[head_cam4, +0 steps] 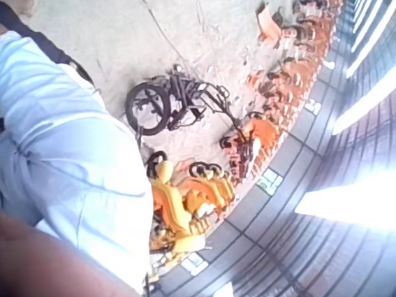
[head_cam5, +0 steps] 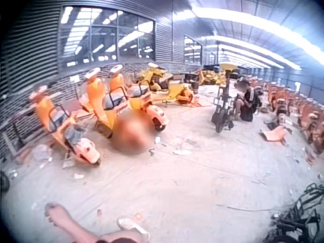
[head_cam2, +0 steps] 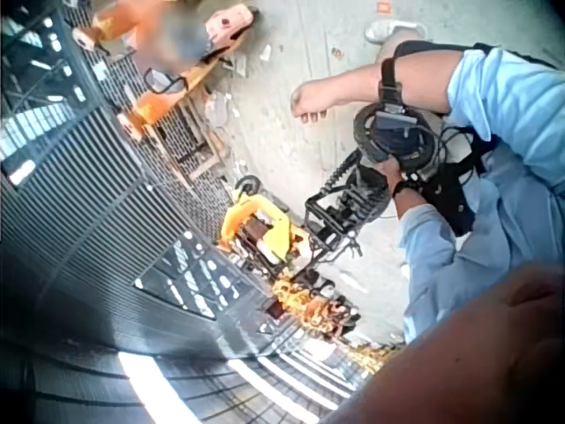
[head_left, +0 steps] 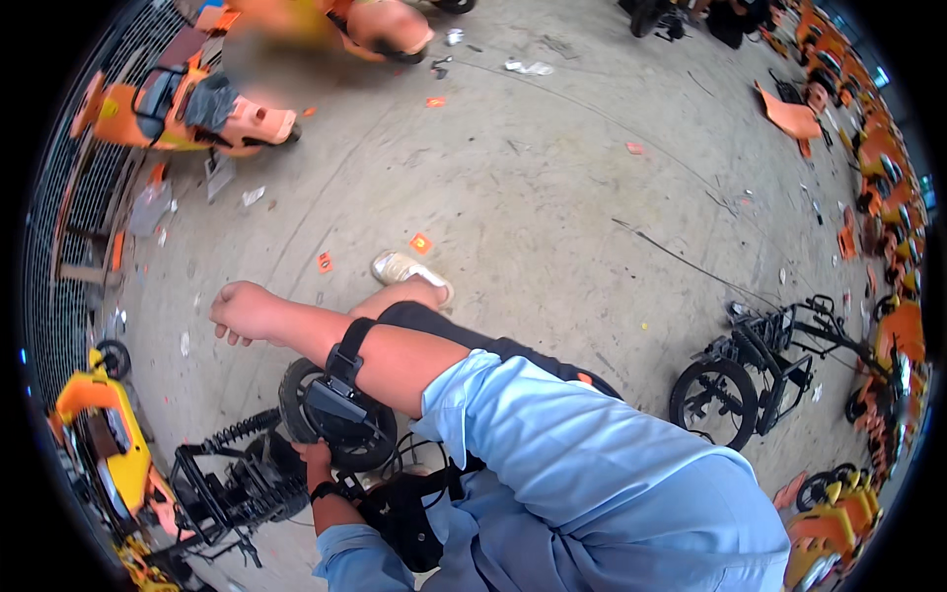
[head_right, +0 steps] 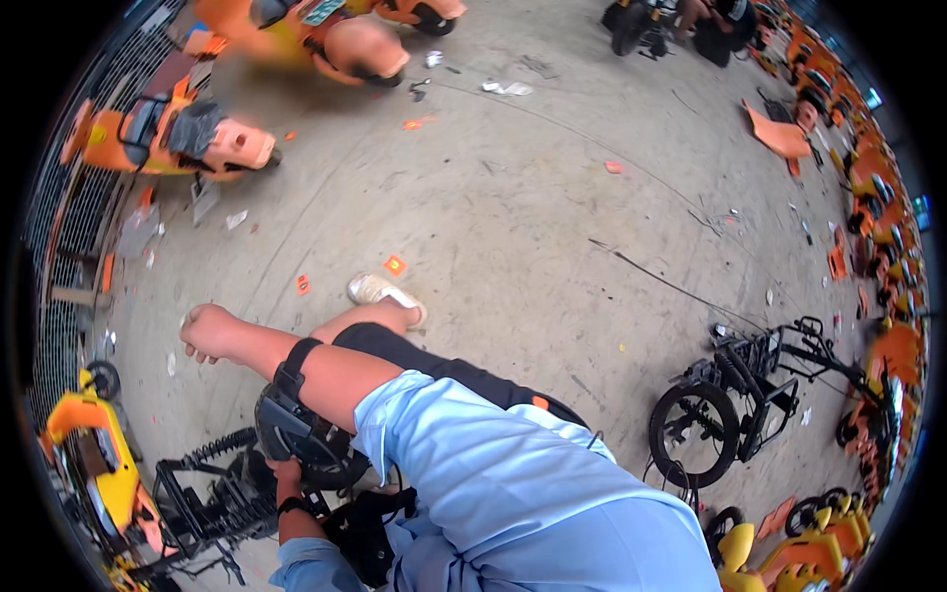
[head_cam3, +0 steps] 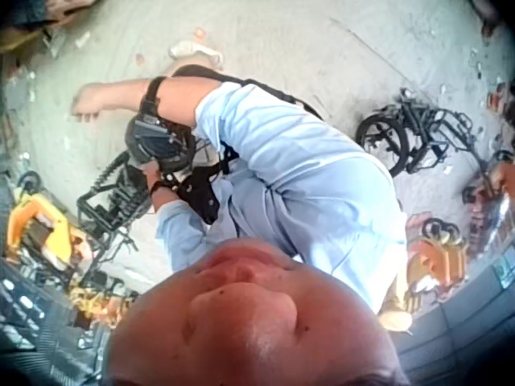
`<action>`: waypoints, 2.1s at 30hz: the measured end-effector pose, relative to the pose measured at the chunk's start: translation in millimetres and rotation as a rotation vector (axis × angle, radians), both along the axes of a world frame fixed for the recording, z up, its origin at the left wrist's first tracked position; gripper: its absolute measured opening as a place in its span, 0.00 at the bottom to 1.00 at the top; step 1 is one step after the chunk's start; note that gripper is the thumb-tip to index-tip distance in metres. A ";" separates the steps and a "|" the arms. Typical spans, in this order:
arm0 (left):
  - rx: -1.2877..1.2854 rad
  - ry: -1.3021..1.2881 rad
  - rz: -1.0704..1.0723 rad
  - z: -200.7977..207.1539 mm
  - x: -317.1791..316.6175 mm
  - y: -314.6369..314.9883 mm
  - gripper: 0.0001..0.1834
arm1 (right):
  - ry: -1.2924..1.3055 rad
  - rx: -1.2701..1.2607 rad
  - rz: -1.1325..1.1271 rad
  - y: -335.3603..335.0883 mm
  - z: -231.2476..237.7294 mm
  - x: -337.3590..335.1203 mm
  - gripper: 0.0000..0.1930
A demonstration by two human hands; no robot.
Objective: The person works on a detached scooter wheel, using pliers to handle a spring and small metal components, and later applies a lubricant or cleaning fluid to the axle area.
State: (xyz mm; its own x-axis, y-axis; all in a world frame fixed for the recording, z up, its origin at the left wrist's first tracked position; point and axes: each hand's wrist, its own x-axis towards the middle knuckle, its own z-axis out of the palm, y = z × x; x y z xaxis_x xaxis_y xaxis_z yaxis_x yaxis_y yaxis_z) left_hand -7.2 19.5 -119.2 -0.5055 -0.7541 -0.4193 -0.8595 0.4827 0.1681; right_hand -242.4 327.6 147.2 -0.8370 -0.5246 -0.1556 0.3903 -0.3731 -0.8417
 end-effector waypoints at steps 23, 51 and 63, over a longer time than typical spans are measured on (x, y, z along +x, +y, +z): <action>0.367 -0.296 -0.769 122.4 -61.7 8.1 0.09 | -1.038 0.635 -0.884 465.5 -488.5 334.2 0.10; 1.044 -0.011 -0.791 223.4 42.0 310.4 0.22 | -0.126 -0.754 -0.728 114.6 150.6 15.1 0.09; 0.947 0.034 -0.819 283.1 31.3 298.4 0.35 | 0.425 -0.795 -0.893 102.6 320.7 -11.2 0.10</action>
